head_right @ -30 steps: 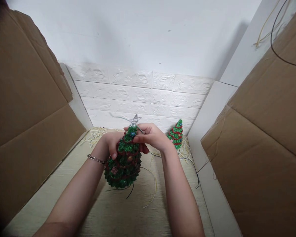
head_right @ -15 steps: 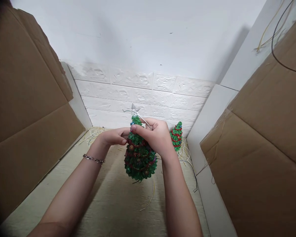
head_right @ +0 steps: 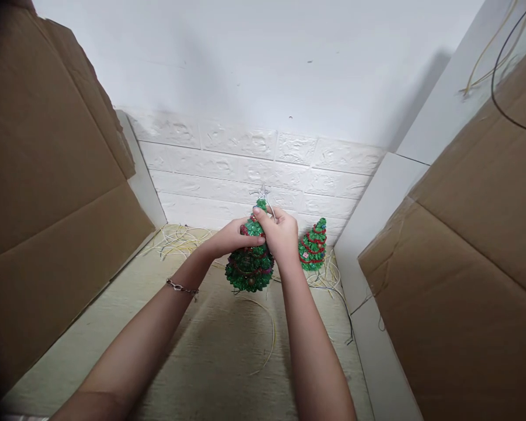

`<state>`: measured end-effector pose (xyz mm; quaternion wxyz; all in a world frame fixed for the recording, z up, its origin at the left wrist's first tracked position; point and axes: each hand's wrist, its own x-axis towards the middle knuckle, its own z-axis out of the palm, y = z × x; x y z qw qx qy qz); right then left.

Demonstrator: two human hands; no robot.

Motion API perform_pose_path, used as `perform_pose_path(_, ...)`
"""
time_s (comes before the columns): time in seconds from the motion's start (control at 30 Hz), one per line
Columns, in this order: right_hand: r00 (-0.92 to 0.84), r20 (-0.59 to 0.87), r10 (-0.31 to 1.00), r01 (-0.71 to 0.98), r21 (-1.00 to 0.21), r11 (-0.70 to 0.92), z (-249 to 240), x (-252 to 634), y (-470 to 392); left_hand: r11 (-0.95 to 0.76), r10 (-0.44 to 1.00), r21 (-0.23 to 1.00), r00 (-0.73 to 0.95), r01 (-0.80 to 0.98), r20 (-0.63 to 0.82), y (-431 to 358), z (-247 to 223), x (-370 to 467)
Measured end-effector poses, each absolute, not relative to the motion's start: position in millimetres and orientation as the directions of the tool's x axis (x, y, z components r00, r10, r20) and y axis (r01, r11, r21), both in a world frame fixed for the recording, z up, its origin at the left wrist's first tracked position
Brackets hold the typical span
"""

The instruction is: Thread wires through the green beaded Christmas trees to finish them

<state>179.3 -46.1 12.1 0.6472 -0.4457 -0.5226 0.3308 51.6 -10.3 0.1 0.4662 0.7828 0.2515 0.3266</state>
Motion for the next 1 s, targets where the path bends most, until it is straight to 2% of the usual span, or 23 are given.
perform_pose_path(0.07, 0.245, 0.368, 0.897, -0.021, -0.923, 0.384, 10.4, 182.6, -42.7, -0.415, 0.702, 0.906, 0.663, 0.086, 0.259, -9.2, -0.8, 49.4)
perform_pose_path(0.17, 0.351, 0.342, 0.872, -0.104, -0.911, 0.399, 8.0, 190.5, -37.9, -0.385, 0.691, 0.92, 0.685, 0.076, 0.232, -8.6, 2.5, 42.3)
perform_pose_path(0.27, 0.405, 0.288, 0.867, -0.244, -0.88, 0.407, 6.7, 197.4, -34.7, -0.35, 0.674, 0.936, 0.703, 0.036, 0.225, -8.2, 7.1, 33.5)
perform_pose_path(0.37, 0.333, 0.181, 0.925, -0.4, -0.861, 0.313, 5.4, 198.0, -33.5, -0.261, 0.613, 0.962, 0.756, -0.08, 0.229, -8.5, 8.7, 27.8)
perform_pose_path(0.47, 0.226, 0.08, 0.971, -0.433, -0.885, 0.173, 2.9, 192.8, -33.5, -0.185, 0.548, 0.967, 0.798, -0.175, 0.249, -8.8, 7.1, 26.4)
perform_pose_path(0.67, 0.047, 0.164, 0.985, -0.382, -0.909, 0.169, 2.5, 184.2, -36.6, -0.175, 0.49, 0.965, 0.833, -0.193, 0.256, -6.3, 2.9, 27.3)
perform_pose_path(0.77, 0.043, 0.165, 0.985, -0.396, -0.903, 0.168, 2.1, 181.1, -38.1, -0.208, 0.471, 0.962, 0.844, -0.177, 0.257, -7.1, 3.0, 28.8)
perform_pose_path(1.0, 0.073, 0.208, 0.975, -0.51, -0.832, 0.216, -4.0, 170.7, -35.1, -0.165, 0.486, 0.978, 0.853, -0.126, 0.192, -9.3, 4.7, 28.9)
